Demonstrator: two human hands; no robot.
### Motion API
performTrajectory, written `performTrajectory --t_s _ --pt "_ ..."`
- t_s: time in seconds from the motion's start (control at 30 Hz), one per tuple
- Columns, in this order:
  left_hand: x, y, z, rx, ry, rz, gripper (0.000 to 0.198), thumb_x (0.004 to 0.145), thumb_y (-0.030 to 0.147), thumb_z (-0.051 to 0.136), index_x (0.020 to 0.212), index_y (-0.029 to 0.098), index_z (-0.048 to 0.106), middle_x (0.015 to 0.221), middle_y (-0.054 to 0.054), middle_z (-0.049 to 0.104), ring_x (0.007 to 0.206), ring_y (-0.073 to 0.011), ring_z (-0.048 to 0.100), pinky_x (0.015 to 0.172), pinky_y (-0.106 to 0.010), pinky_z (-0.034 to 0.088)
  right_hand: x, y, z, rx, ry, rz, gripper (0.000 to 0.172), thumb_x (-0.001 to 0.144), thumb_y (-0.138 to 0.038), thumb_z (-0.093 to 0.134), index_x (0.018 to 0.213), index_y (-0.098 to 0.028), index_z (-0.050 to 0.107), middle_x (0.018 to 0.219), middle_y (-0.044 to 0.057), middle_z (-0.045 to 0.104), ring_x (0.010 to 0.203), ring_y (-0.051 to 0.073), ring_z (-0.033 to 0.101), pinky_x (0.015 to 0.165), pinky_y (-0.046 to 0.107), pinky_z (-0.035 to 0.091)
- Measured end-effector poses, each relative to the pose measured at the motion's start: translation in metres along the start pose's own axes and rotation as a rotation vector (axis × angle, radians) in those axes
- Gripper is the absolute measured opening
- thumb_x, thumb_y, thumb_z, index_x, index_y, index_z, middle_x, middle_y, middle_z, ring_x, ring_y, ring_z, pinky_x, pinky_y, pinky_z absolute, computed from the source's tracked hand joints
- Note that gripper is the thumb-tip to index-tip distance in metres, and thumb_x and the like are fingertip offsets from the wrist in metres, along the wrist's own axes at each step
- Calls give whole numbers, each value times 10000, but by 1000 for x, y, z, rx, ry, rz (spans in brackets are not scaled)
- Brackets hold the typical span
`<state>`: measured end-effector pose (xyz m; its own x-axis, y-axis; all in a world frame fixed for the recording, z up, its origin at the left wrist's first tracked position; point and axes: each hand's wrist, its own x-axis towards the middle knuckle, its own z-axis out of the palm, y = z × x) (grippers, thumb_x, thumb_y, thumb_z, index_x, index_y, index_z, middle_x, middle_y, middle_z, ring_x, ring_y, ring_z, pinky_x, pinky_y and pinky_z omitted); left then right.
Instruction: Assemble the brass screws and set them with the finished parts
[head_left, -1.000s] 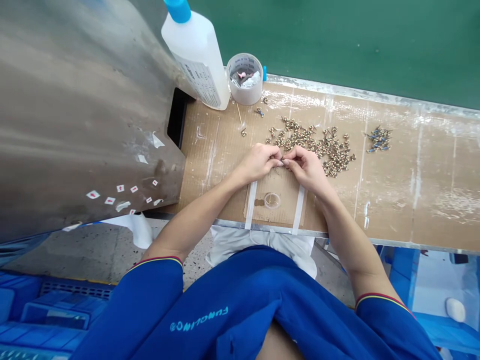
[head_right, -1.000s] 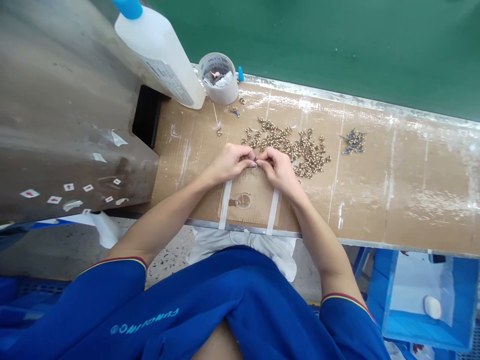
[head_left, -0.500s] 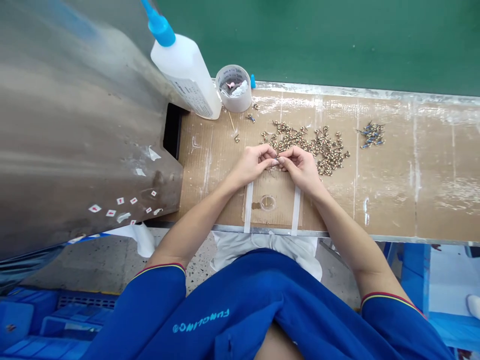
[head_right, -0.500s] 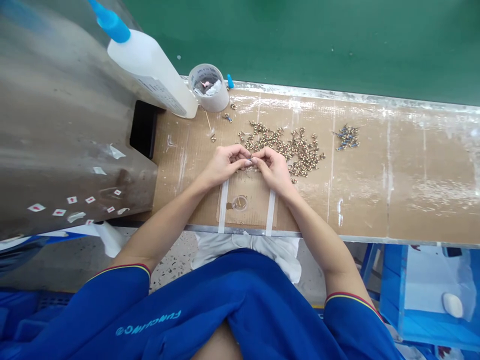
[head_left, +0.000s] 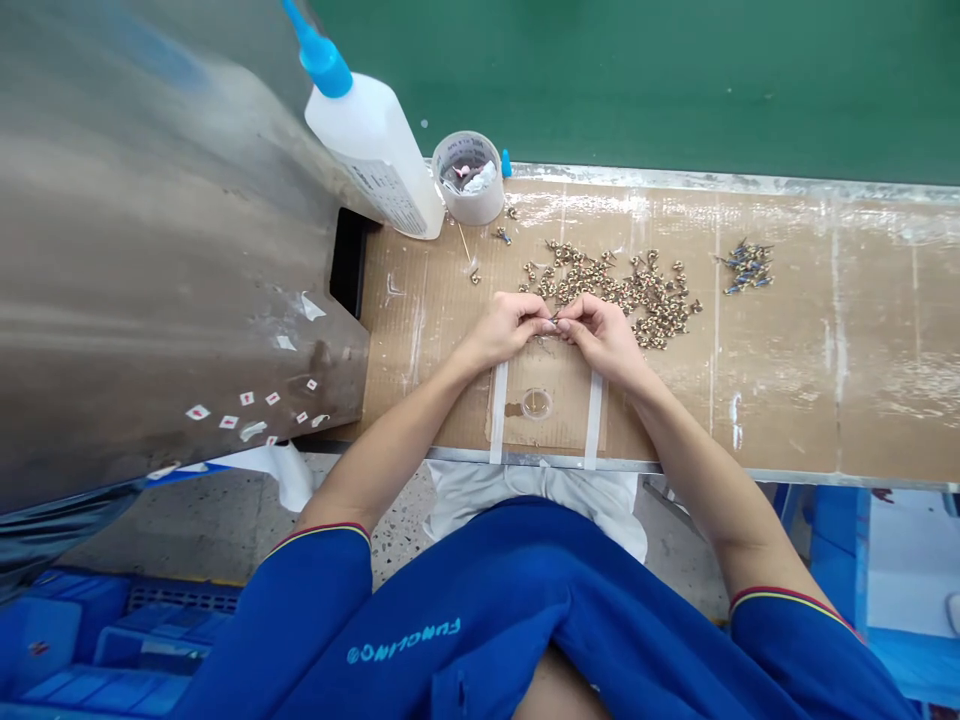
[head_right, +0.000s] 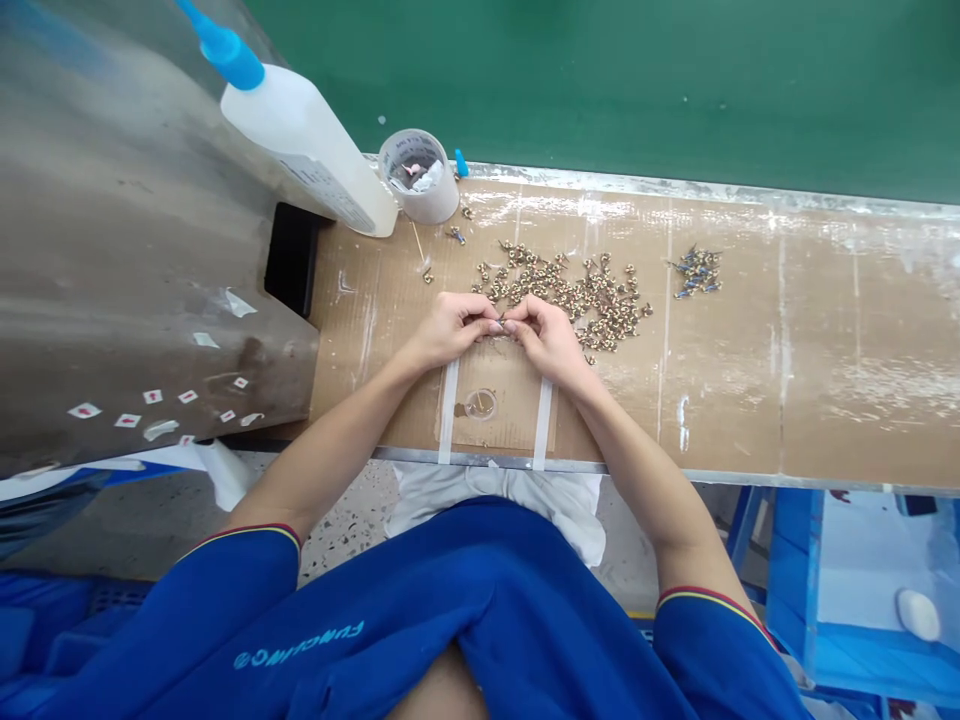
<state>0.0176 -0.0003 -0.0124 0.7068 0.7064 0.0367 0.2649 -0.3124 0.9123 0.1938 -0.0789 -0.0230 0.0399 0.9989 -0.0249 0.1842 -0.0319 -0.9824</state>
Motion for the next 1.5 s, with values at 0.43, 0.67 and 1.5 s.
performTrajectory --t_s 0.43,0.67,1.5 --pt "-1 0 2 -21 -3 -13 154 784 226 647 646 157 646 607 13 600 610 -117 499 635 -256 377 -1 3 3 40 -13 2 250 852 -420 735 778 -234 586 744 5 669 685 162 606 688 327 529" --pt "-1 0 0 -90 -16 -5 180 846 290 649 741 148 687 676 -9 647 623 -117 541 623 -242 410 3 3 0 138 0 37 384 832 -586 774 833 -234 621 740 6 671 683 151 633 672 314 574" --pt "-1 2 0 39 -66 -19 214 828 218 577 640 138 637 608 5 617 595 -105 513 627 -240 366 1 3 2 146 -79 43 353 834 -502 777 793 -231 553 712 5 662 670 152 646 679 319 582"
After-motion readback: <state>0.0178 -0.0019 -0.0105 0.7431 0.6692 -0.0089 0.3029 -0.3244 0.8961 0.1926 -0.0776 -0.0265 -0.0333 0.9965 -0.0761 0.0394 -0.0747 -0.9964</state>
